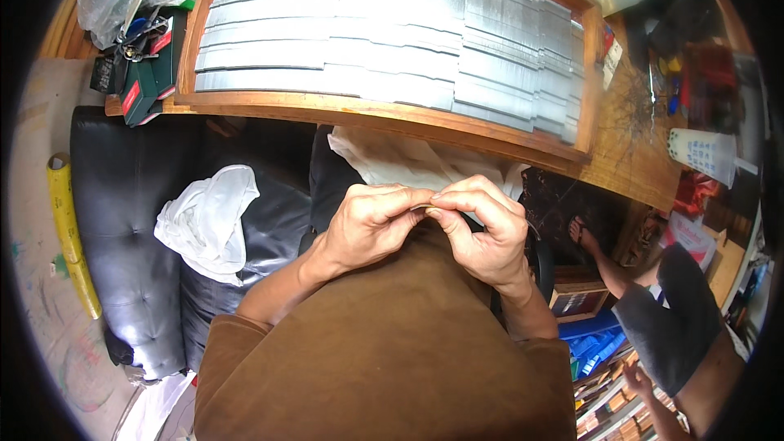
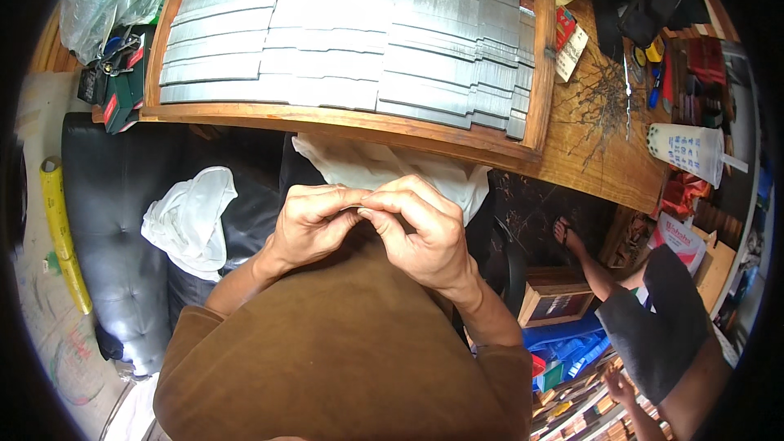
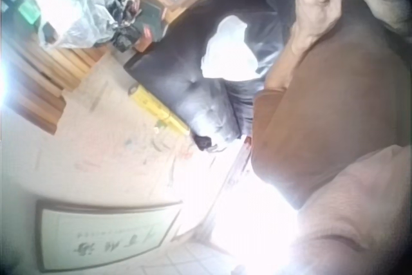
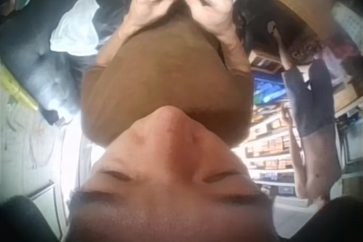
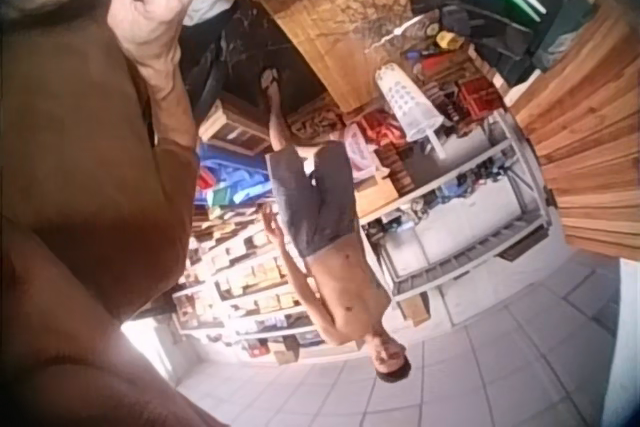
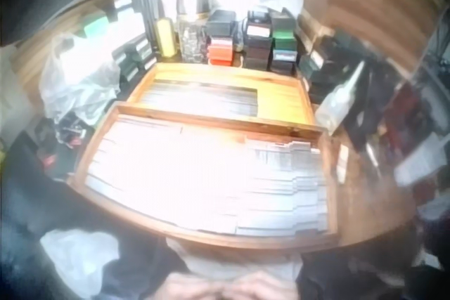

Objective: The person holds a small metallic strip and repeatedly bends and aligns its segments with both hands. They occasionally reach for a small tool from the table to assist with the alignment, then continue folding the strip. The work is performed over a wooden tray filled with similar metallic strips.

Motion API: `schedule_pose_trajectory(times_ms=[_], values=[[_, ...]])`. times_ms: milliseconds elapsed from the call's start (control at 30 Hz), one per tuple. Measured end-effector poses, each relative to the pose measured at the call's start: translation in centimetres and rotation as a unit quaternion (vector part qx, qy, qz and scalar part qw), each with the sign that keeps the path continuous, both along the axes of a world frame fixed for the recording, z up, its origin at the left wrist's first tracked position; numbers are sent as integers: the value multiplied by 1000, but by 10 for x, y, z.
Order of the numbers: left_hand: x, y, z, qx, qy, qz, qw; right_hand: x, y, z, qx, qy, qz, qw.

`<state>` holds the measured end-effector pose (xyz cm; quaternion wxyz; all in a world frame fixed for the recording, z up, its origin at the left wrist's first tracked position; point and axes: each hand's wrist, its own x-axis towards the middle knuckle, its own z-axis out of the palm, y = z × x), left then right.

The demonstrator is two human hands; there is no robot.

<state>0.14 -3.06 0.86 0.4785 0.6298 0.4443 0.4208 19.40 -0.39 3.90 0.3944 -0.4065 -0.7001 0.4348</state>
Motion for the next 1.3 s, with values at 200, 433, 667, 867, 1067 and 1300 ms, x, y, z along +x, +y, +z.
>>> schedule_pose_trajectory(times_ms=[200, 433, 667, 867, 1067, 1300], values=[[-1, -1, -6, 9, 9, -3, 1000, -4, 2, 0, 2, 12, 1, 1000], [-1, -3, -2, -62, -19, -19, 998, -1, 2, -4, -38, 23, 10, 999], [0, -3, 0, -69, -27, -14, 997, 0, 3, -6, -51, 27, 16, 998], [-1, -5, -6, -25, 14, -3, 1000, -1, 5, -8, -43, 32, 30, 998], [-1, 0, 1, -130, -26, -30, 991, 1, 5, -15, -121, 36, 16, 992], [-3, 42, 4, -515, -239, -99, 818, 11, 14, -41, -436, 216, -13, 874]])
